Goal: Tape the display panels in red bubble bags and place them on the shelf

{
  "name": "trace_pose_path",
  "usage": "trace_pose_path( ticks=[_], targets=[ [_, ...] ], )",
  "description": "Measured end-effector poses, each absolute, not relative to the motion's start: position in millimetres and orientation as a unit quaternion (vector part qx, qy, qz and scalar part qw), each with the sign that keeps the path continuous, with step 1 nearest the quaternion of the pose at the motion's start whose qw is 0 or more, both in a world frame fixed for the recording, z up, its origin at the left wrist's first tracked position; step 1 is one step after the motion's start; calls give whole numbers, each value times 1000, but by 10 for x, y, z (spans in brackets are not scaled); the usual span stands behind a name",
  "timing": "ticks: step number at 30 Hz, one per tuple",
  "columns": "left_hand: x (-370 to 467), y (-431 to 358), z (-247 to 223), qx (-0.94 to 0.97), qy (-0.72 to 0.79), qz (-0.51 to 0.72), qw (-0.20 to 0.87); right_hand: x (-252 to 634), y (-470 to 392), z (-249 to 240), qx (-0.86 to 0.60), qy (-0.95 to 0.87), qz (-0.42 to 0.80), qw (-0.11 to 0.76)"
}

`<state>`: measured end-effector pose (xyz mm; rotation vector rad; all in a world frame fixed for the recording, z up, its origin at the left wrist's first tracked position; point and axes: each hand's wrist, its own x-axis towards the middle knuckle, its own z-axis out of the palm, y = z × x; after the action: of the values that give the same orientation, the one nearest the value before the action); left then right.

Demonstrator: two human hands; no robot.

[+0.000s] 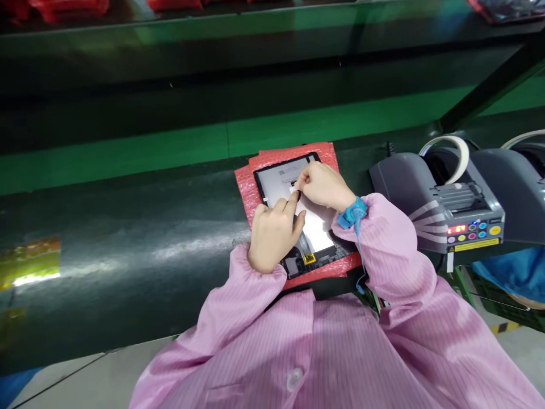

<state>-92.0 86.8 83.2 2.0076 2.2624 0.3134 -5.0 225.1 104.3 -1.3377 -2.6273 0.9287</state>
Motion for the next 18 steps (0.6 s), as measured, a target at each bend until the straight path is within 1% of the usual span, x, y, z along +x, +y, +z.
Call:
trace_pose_path(
  ticks=[4, 15, 18],
  targets=[
    [-914, 871, 823, 659, 743, 100, 58, -65, 2207, 1037, -440, -861, 255, 27],
    [-911, 861, 844, 642, 754, 115, 79, -85, 2104, 1090, -438, -872, 218, 26],
    [-891, 878, 848, 639, 759, 102, 74, -92, 2112, 1082, -440, -873, 212, 18]
  ],
)
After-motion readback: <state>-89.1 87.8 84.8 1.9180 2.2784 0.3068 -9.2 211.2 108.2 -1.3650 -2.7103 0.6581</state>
